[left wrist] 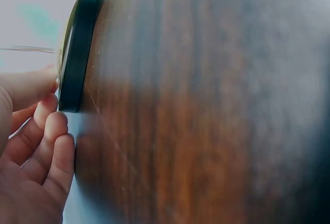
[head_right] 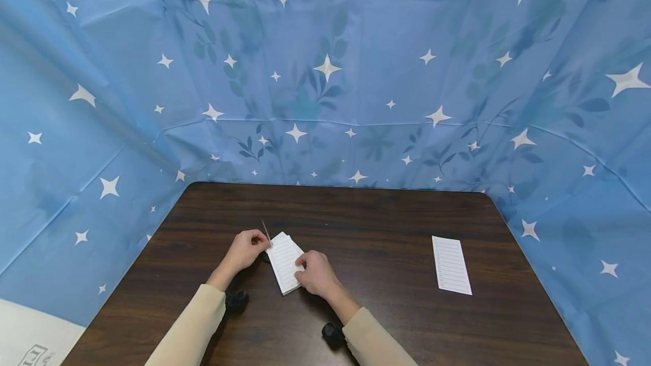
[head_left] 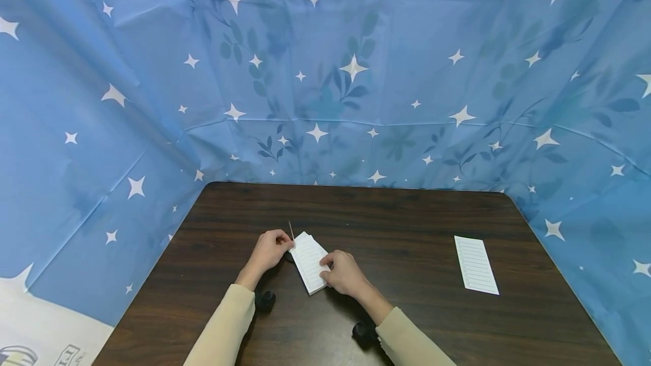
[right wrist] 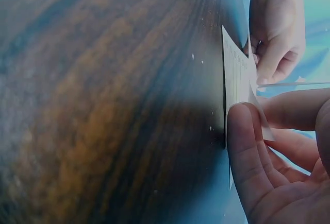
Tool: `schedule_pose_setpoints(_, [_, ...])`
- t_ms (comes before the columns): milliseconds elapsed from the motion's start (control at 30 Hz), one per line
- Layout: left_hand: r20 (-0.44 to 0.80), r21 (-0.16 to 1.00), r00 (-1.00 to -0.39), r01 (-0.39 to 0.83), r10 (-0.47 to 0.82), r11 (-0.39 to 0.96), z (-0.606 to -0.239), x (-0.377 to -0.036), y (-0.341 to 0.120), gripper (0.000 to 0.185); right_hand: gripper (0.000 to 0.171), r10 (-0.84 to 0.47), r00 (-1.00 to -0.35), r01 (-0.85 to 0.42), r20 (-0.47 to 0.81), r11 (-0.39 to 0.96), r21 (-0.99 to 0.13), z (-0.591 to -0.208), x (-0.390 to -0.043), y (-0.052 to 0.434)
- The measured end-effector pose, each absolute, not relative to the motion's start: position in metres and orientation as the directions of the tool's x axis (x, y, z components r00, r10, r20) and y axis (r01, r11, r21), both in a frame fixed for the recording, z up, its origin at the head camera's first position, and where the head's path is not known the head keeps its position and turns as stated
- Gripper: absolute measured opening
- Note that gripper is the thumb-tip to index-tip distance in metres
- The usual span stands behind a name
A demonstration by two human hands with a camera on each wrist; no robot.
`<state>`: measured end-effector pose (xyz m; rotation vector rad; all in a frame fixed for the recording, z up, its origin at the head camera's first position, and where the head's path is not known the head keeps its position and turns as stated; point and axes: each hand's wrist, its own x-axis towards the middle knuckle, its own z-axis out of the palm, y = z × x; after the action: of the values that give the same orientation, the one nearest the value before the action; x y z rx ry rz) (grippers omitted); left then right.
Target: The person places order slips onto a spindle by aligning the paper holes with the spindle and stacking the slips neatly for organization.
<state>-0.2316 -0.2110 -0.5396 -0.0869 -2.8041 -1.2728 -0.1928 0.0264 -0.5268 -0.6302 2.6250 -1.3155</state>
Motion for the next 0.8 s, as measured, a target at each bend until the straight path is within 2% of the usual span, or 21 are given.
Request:
schedule_pose_setpoints(467, [0.059, 0.75, -0.99, 0.127, 0.125, 0.649, -0.539, -0.2282, -0.2173, 0.006, 0.021, -0.424, -0.904, -0.303, 0.049, 0.558, -0.773, -0.5274, -0.1928, 0.0262])
schedule_pose_setpoints(800, [0.036, 0.749, -0.993, 0.102, 0.114, 0.655, -0.5351, -0.2292, -0.2144, 0.005, 0.021, -0.424, -0.902, -0.349, 0.087, 0.592, -0.726, -0.5268, -0.1927, 0.0305])
